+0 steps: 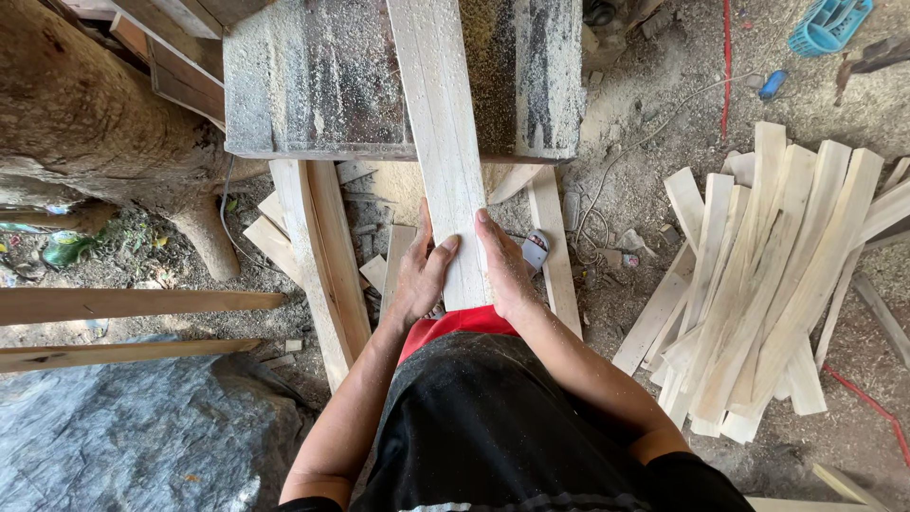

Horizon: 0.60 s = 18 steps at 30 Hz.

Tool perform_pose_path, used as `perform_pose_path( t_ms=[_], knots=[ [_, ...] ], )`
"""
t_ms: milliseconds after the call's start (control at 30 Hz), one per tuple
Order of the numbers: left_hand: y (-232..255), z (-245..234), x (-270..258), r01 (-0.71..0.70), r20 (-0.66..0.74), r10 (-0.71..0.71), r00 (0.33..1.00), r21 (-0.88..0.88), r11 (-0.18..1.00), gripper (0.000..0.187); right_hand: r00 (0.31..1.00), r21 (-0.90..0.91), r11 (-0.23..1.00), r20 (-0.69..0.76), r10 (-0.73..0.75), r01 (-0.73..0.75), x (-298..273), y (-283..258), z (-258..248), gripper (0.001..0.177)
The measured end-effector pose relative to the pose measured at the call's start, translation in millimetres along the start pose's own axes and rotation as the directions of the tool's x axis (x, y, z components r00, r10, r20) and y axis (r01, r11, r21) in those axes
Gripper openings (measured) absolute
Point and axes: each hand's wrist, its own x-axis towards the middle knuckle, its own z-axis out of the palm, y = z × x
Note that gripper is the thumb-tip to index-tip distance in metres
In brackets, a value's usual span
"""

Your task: The person handles and positions a long piece of wood on a workbench, aligning it with a machine to prepare for cutting or planing.

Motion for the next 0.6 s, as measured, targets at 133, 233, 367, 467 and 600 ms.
perform_pose_path(
  t_ms=[133,233,367,467,600],
  knots=[
    [-8.2,0.4,4.2,-0.075,0.004,0.075,0.997,-0.057,0.996,0.091,0.999,0.046,0.998,0.032,-0.032,0.03,3.1,-1.0,0.7,0.085],
    [-5.2,0.0,2.5,-0.048,0.003,0.049,0.999,-0.045,0.998,0.091,0.998,0.06,0.998,0.051,-0.023,0.02,3.6,-1.8,0.7,0.083],
    [6.6,-2.6,3.4,0.036,0.008,-0.036,0.999,0.025,0.999,0.094,0.998,0.073,0.997,0.062,-0.008,0.003,2.7,-4.3,3.1,0.081],
    [12.4,-5.2,3.7,0.142,0.008,-0.143,0.99,0.066,0.988,0.094,0.998,0.057,0.998,0.053,-0.02,0.017,1.9,-6.2,5.5,0.081],
    [5.5,-10.9,3.7,0.07,0.005,-0.07,0.998,0.059,0.996,0.095,1.0,0.045,0.999,0.024,-0.006,0.005,4.0,-8.2,10.0,0.084]
  ],
)
